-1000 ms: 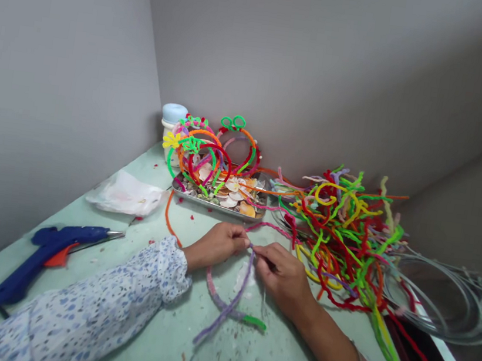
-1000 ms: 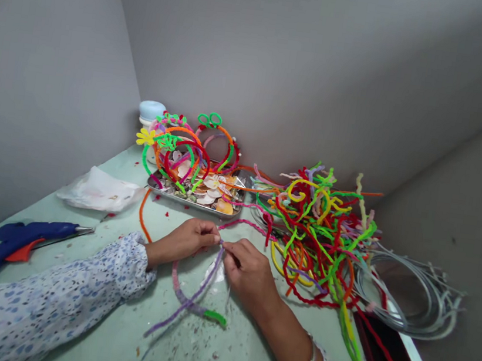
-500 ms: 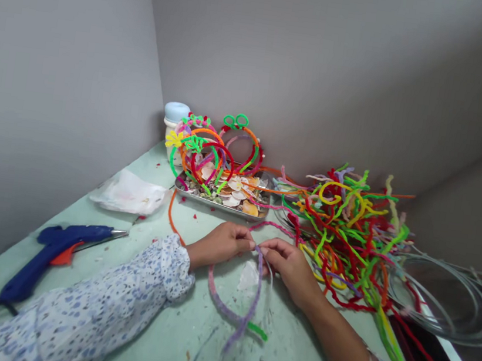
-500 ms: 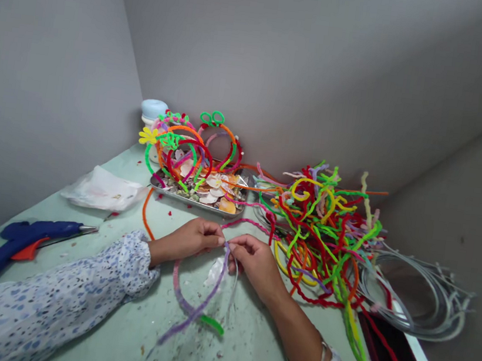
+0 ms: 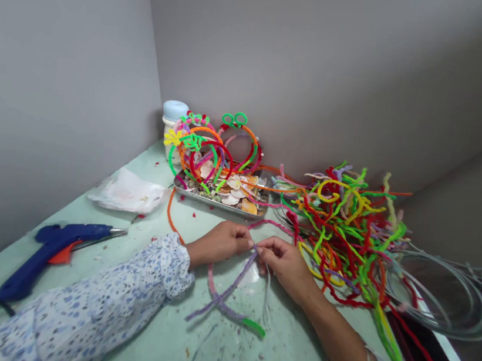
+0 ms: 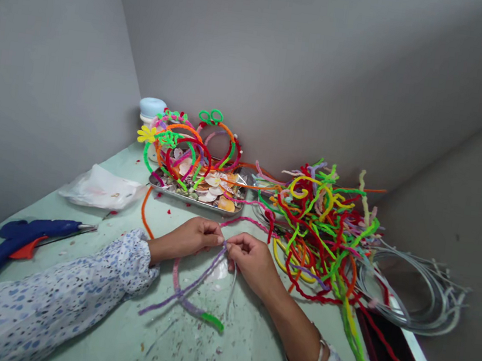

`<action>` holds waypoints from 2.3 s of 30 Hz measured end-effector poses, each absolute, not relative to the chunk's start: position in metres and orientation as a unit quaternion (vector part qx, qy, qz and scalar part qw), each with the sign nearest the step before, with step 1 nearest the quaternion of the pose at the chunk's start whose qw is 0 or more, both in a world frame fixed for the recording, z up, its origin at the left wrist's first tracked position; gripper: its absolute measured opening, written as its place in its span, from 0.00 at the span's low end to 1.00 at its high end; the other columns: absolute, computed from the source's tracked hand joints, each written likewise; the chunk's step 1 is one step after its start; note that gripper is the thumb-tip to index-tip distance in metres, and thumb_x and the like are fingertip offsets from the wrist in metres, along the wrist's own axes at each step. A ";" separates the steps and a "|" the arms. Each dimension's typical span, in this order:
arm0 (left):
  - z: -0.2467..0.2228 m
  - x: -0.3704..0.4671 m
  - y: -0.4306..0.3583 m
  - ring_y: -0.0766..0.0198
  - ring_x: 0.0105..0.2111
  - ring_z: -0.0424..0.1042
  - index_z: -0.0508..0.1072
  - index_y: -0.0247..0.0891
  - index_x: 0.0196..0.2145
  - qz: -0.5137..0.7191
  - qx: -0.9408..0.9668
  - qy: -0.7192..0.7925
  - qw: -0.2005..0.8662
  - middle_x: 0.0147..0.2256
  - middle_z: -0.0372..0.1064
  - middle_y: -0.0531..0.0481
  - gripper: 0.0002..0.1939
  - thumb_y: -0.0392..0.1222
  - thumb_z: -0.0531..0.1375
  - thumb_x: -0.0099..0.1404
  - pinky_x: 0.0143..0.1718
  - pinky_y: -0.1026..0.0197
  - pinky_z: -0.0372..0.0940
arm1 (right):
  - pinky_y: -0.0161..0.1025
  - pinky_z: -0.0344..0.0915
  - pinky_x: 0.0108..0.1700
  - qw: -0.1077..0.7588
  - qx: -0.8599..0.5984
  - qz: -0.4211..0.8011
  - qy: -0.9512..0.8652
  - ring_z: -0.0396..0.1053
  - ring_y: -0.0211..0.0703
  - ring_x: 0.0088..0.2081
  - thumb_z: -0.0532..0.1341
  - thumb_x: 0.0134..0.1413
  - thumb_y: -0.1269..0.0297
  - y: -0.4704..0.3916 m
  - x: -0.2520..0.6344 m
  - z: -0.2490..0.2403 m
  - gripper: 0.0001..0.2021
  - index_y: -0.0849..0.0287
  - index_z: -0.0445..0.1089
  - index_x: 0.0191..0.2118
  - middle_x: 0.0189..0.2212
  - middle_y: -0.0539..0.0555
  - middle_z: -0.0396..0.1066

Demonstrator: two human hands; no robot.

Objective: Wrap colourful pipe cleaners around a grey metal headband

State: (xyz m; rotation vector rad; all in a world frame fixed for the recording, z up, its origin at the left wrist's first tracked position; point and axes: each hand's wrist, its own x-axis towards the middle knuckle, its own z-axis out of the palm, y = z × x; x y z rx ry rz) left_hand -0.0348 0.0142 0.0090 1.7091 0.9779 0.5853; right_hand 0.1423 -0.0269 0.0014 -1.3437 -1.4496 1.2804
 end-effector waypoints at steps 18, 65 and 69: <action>0.009 -0.033 0.015 0.72 0.18 0.53 0.69 0.35 0.25 0.227 0.718 0.415 0.510 0.17 0.55 0.58 0.12 0.47 0.55 0.56 0.21 0.66 0.48 | 0.32 0.59 0.28 0.334 -0.560 0.178 -0.737 0.65 0.36 0.24 0.56 0.49 0.69 -0.035 0.140 -0.003 0.06 0.58 0.69 0.33 0.22 0.47 0.68; 0.015 -0.020 0.002 0.76 0.14 0.52 0.62 0.36 0.25 0.333 0.550 0.404 0.651 0.17 0.55 0.59 0.12 0.47 0.57 0.57 0.15 0.69 0.46 | 0.35 0.65 0.27 0.448 -0.514 0.415 -0.602 0.66 0.38 0.24 0.62 0.48 0.55 -0.028 0.142 0.005 0.13 0.58 0.71 0.36 0.25 0.51 0.70; 0.014 -0.020 0.003 0.76 0.14 0.52 0.62 0.36 0.25 0.327 0.549 0.403 0.655 0.17 0.55 0.59 0.12 0.47 0.57 0.57 0.15 0.69 0.46 | 0.36 0.66 0.28 0.458 -0.509 0.405 -0.606 0.67 0.38 0.25 0.62 0.48 0.56 -0.028 0.142 0.001 0.12 0.58 0.71 0.36 0.27 0.52 0.71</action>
